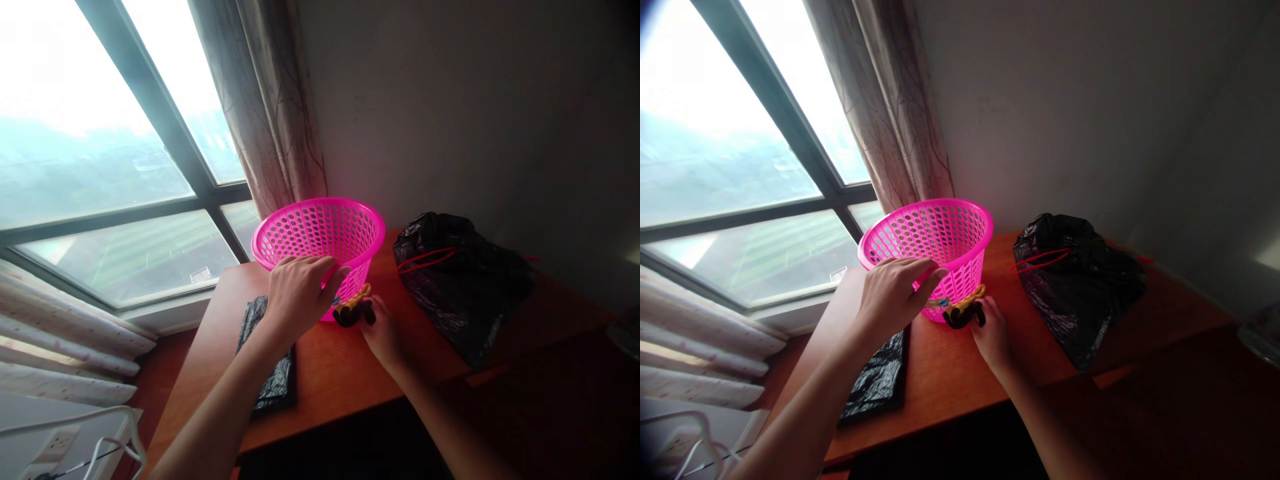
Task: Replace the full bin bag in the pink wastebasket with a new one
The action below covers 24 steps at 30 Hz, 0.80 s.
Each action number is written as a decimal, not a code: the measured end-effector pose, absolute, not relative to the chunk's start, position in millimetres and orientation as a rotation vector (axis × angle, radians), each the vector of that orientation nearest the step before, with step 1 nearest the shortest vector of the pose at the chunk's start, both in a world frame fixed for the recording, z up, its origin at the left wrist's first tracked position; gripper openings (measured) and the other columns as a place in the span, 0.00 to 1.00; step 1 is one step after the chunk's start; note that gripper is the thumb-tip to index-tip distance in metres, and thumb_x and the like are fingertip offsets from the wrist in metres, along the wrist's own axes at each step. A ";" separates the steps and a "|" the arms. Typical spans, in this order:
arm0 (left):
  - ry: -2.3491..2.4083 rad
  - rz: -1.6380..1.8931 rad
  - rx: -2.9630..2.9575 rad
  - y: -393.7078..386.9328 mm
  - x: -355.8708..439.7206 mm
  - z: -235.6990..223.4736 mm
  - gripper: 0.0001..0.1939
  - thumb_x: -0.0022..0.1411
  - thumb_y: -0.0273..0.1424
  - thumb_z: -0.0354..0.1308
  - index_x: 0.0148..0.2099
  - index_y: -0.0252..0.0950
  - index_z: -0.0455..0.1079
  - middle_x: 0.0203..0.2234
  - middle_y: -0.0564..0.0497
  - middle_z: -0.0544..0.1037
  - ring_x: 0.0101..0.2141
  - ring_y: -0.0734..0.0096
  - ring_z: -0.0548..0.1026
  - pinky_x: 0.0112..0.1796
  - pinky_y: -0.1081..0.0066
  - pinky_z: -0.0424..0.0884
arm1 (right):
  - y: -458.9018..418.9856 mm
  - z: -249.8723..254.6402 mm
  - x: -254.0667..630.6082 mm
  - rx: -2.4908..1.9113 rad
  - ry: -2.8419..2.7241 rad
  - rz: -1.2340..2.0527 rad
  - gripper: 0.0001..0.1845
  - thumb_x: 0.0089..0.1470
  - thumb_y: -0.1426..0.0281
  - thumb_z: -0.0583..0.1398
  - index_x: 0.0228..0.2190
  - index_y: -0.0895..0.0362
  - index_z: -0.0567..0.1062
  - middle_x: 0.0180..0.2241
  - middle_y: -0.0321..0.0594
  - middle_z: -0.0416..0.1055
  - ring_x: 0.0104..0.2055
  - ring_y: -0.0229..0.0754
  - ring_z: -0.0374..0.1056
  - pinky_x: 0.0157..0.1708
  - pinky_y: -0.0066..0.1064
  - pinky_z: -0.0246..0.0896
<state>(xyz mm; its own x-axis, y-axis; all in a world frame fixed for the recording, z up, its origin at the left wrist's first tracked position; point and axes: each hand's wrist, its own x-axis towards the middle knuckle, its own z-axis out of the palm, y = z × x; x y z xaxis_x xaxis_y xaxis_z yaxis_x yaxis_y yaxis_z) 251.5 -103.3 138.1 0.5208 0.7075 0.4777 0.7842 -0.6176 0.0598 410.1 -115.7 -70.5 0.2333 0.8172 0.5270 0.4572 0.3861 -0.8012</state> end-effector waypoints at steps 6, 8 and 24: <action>-1.281 -0.688 -2.582 -102.5 251.5 138.4 0.19 0.69 0.43 0.49 0.30 0.39 0.70 0.23 0.51 0.76 0.25 0.67 0.72 0.33 0.67 0.59 | -107.6 -50.6 418.9 -1.146 -1.448 0.286 0.11 0.50 0.77 0.59 0.37 0.54 0.74 0.34 0.38 0.70 0.39 0.44 0.70 0.39 0.34 0.67; -1.295 -0.685 -2.562 -103.0 252.1 138.1 0.20 0.69 0.44 0.48 0.31 0.39 0.70 0.23 0.51 0.77 0.25 0.66 0.73 0.32 0.67 0.59 | -105.0 -32.8 422.8 -1.104 -1.470 0.219 0.12 0.50 0.77 0.59 0.37 0.54 0.75 0.35 0.38 0.70 0.38 0.43 0.70 0.38 0.33 0.67; -1.294 -0.672 -2.610 -98.4 242.9 145.2 0.22 0.69 0.45 0.48 0.28 0.38 0.69 0.20 0.52 0.73 0.24 0.68 0.70 0.26 0.70 0.54 | -110.8 -49.5 428.5 -1.137 -1.862 0.229 0.17 0.49 0.83 0.56 0.37 0.53 0.76 0.40 0.43 0.70 0.45 0.48 0.69 0.45 0.40 0.69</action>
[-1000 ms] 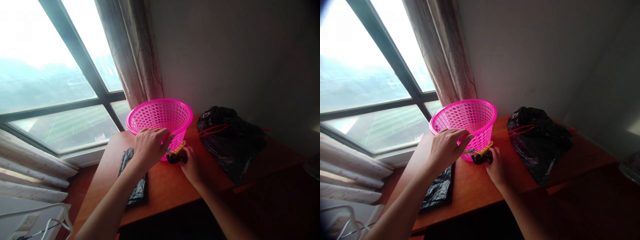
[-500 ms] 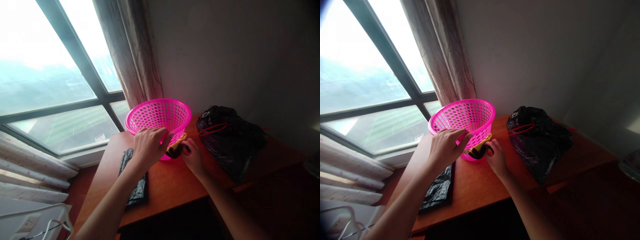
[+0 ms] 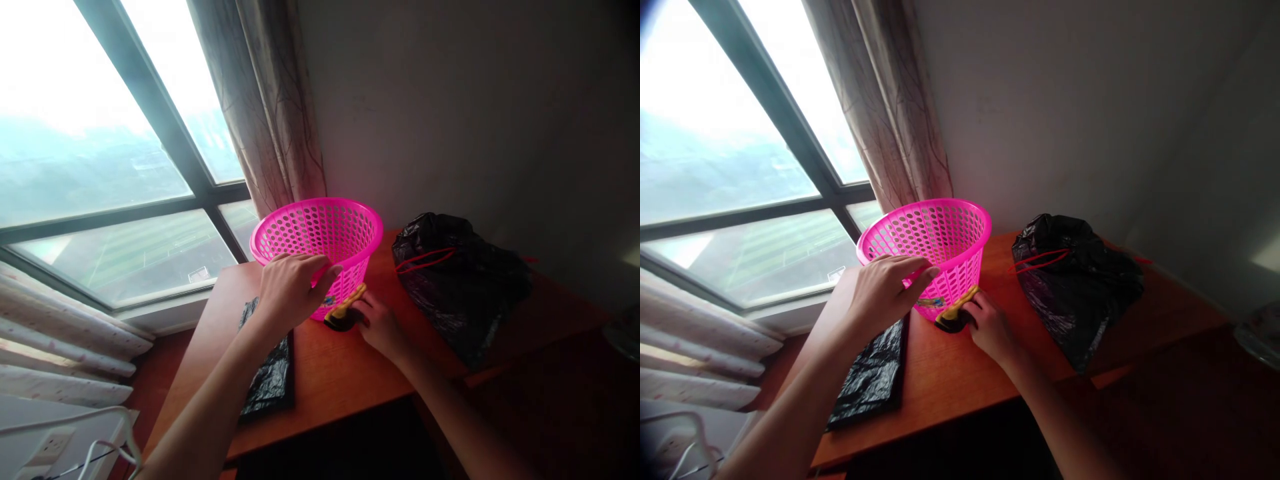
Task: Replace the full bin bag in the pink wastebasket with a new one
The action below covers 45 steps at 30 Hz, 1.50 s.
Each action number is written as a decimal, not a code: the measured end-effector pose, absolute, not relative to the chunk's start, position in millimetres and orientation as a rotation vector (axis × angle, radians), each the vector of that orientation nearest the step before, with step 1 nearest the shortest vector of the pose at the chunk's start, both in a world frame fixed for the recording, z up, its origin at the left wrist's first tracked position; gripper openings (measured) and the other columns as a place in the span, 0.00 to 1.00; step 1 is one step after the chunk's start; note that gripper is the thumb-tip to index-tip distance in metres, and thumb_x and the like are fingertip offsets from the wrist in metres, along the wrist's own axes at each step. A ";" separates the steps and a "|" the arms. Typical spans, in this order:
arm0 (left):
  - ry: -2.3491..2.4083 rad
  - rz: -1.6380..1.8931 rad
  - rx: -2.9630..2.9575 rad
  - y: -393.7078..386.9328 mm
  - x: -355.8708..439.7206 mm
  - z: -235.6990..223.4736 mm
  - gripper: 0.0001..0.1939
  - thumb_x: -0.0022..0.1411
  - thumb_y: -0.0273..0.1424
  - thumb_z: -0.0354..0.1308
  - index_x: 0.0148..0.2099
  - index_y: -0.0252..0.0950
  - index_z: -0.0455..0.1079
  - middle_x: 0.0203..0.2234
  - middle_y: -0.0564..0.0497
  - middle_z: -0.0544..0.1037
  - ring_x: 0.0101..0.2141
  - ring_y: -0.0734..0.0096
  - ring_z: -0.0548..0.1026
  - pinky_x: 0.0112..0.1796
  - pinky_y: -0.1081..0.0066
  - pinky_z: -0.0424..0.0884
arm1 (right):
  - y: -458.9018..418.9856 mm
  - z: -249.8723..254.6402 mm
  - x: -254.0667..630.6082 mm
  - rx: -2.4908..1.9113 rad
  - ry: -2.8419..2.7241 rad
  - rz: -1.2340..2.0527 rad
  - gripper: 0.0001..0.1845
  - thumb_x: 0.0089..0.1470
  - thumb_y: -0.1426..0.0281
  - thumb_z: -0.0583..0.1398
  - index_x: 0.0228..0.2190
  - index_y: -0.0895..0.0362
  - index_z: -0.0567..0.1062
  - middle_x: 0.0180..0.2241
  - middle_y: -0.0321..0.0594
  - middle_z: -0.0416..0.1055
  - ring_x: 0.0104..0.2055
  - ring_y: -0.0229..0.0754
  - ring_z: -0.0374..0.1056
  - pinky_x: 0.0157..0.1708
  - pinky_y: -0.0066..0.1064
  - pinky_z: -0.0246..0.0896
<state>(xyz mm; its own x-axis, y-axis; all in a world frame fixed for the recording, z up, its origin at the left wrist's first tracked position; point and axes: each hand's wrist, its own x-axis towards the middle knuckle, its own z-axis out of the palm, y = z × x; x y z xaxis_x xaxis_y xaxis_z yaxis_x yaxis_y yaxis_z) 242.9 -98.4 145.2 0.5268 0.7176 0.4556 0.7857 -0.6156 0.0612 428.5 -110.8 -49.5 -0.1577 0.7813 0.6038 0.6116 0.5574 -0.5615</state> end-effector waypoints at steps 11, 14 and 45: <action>-1.103 -0.672 -2.732 -91.8 231.5 148.3 0.17 0.71 0.38 0.50 0.53 0.41 0.76 0.41 0.48 0.83 0.39 0.61 0.80 0.40 0.66 0.70 | -103.2 -75.8 422.2 -1.179 -1.527 0.327 0.17 0.50 0.82 0.57 0.37 0.54 0.79 0.45 0.45 0.71 0.48 0.47 0.71 0.51 0.40 0.68; -1.066 -0.651 -2.740 -91.4 232.2 148.9 0.17 0.71 0.38 0.49 0.53 0.41 0.76 0.41 0.48 0.83 0.39 0.62 0.80 0.42 0.64 0.71 | -102.8 -76.2 416.0 -1.164 -1.490 0.346 0.16 0.52 0.81 0.57 0.37 0.54 0.79 0.41 0.44 0.74 0.46 0.47 0.72 0.50 0.40 0.68; -0.676 -0.626 -3.118 -60.3 197.3 161.5 0.16 0.68 0.32 0.56 0.56 0.44 0.72 0.47 0.50 0.80 0.47 0.65 0.77 0.49 0.64 0.72 | -100.6 -67.3 431.7 -1.188 -1.466 0.407 0.11 0.52 0.79 0.59 0.34 0.56 0.79 0.35 0.43 0.77 0.38 0.46 0.75 0.41 0.38 0.70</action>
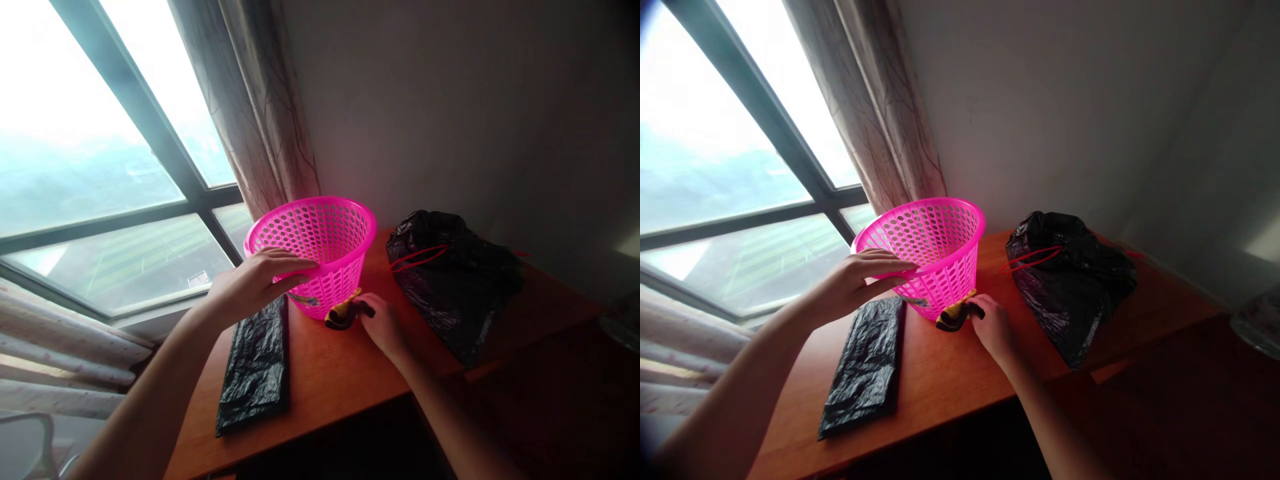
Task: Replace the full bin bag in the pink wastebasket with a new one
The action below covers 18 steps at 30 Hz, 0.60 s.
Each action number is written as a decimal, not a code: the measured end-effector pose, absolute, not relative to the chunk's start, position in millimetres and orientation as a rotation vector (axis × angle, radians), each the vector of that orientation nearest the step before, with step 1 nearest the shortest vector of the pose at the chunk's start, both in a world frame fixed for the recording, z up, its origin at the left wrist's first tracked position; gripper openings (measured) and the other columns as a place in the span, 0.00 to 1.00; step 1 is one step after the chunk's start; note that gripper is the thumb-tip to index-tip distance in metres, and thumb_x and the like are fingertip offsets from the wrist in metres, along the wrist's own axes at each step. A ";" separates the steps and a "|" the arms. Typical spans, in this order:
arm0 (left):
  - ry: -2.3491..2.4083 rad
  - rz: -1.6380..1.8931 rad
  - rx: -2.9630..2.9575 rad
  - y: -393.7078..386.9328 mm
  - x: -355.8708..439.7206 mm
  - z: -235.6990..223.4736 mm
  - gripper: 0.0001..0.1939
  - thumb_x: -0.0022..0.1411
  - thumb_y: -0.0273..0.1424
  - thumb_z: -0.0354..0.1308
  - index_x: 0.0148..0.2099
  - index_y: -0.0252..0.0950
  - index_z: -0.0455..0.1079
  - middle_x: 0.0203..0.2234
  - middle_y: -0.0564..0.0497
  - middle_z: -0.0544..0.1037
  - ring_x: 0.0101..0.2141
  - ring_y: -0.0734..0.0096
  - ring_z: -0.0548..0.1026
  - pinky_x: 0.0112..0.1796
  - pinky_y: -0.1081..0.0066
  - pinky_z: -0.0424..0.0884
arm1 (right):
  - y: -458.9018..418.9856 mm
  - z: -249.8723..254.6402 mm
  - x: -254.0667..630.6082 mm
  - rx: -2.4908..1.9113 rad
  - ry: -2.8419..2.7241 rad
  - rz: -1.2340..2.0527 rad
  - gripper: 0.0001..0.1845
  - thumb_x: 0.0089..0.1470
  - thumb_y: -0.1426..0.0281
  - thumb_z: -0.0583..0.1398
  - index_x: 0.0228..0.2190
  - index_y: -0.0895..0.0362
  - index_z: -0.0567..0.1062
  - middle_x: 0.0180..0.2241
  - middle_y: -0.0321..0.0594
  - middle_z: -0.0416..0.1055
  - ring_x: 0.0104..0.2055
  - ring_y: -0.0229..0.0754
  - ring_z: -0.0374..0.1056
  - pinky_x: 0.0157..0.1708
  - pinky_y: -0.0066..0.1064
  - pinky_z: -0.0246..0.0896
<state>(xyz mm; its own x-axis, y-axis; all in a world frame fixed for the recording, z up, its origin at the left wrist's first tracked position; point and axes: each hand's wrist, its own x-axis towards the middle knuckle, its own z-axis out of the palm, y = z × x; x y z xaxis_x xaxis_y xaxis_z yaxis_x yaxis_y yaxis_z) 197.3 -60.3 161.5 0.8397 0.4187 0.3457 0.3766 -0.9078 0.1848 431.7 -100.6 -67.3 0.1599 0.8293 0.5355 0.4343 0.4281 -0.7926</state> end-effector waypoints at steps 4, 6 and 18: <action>0.619 0.530 2.947 -60.5 191.0 167.0 0.16 0.68 0.32 0.57 0.56 0.44 0.73 0.46 0.49 0.81 0.46 0.65 0.78 0.47 0.64 0.74 | -100.6 -29.9 436.6 -1.067 -1.447 0.326 0.10 0.55 0.76 0.59 0.37 0.54 0.78 0.38 0.42 0.77 0.42 0.45 0.74 0.44 0.37 0.70; 0.630 0.521 2.952 -61.1 189.7 168.3 0.16 0.68 0.32 0.57 0.56 0.43 0.73 0.45 0.49 0.81 0.45 0.64 0.79 0.46 0.64 0.74 | -103.0 -11.7 439.0 -1.024 -1.430 0.261 0.10 0.56 0.75 0.59 0.38 0.53 0.78 0.39 0.41 0.77 0.43 0.44 0.74 0.44 0.36 0.70; 0.675 0.560 2.870 -60.5 187.5 161.9 0.16 0.70 0.33 0.53 0.57 0.43 0.72 0.48 0.48 0.80 0.47 0.65 0.78 0.47 0.65 0.75 | -119.4 -27.9 421.1 -1.080 -1.476 -0.010 0.14 0.51 0.78 0.57 0.38 0.52 0.76 0.38 0.42 0.68 0.42 0.48 0.67 0.41 0.40 0.68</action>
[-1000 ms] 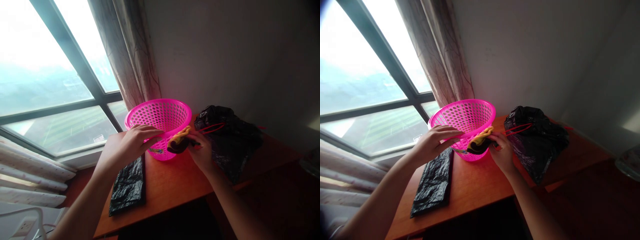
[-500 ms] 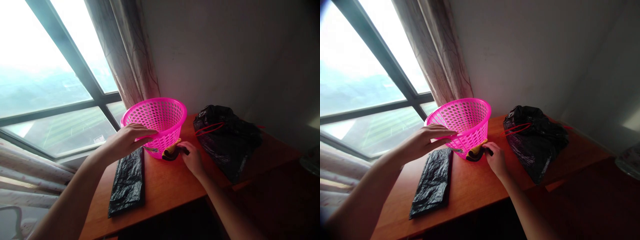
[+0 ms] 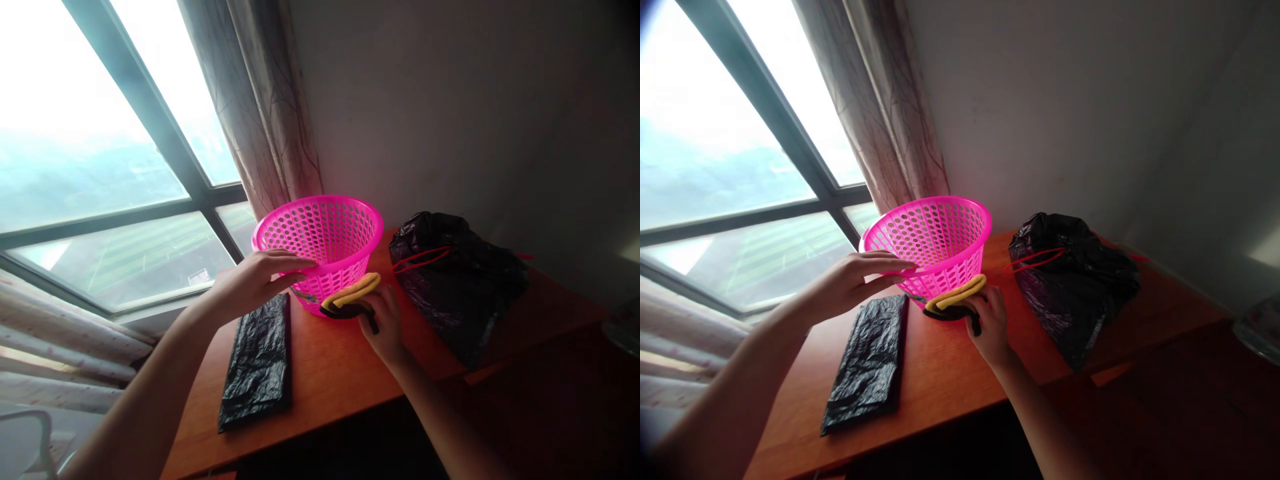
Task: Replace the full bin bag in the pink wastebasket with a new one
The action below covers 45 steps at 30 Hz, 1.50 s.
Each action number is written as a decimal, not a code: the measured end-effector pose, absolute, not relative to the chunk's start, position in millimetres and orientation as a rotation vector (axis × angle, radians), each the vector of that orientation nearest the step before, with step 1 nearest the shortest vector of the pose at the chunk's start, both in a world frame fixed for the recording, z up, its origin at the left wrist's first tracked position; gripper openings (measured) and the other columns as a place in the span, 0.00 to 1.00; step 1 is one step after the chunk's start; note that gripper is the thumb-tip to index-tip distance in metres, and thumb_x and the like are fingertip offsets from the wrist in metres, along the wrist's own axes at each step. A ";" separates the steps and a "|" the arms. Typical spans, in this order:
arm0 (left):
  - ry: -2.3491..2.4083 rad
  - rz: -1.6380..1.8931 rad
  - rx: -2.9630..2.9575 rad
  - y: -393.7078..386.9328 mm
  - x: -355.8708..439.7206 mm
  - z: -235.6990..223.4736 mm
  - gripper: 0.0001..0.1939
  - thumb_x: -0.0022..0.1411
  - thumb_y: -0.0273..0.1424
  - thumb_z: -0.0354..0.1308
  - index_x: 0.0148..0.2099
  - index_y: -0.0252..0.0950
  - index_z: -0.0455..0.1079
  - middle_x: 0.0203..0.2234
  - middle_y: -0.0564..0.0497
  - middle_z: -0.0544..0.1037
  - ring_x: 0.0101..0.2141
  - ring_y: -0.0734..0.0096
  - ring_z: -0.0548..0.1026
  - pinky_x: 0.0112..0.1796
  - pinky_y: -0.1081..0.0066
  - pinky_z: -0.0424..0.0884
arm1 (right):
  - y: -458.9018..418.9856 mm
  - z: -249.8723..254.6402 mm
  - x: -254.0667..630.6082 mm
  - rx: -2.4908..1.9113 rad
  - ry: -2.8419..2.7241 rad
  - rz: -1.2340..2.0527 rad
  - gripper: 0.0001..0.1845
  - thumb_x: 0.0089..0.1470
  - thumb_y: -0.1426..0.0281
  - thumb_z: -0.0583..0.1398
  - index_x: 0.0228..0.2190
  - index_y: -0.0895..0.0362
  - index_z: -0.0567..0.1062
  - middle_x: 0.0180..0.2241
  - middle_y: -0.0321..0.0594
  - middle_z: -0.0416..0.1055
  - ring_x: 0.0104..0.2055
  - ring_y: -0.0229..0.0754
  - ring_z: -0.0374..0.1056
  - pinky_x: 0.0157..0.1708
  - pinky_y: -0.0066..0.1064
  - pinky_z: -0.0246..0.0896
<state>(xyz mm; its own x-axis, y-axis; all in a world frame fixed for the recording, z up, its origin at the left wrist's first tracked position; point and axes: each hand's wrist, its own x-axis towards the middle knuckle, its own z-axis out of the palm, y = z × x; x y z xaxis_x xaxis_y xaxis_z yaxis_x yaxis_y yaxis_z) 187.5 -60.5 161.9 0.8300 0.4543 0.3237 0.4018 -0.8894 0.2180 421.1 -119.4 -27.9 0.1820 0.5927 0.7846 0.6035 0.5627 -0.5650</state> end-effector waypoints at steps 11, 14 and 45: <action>0.696 0.596 2.863 -58.2 187.8 158.2 0.17 0.70 0.33 0.54 0.58 0.43 0.72 0.50 0.48 0.80 0.49 0.65 0.78 0.50 0.64 0.73 | -120.7 -57.8 394.7 -1.149 -1.503 0.080 0.28 0.48 0.81 0.59 0.49 0.48 0.75 0.53 0.46 0.60 0.53 0.52 0.62 0.50 0.46 0.67; 0.681 0.593 2.861 -59.0 189.0 158.0 0.16 0.69 0.32 0.54 0.58 0.43 0.72 0.49 0.48 0.80 0.48 0.65 0.78 0.49 0.64 0.74 | -123.5 -54.6 388.2 -1.129 -1.427 0.080 0.25 0.50 0.82 0.59 0.47 0.48 0.77 0.60 0.45 0.55 0.59 0.54 0.59 0.54 0.47 0.65; 0.576 0.604 2.768 -54.1 188.2 162.1 0.16 0.70 0.32 0.53 0.56 0.41 0.73 0.46 0.45 0.81 0.46 0.63 0.79 0.46 0.63 0.76 | -100.4 -51.0 423.0 -1.201 -1.517 0.018 0.22 0.54 0.78 0.57 0.50 0.53 0.74 0.52 0.49 0.66 0.55 0.52 0.66 0.56 0.44 0.64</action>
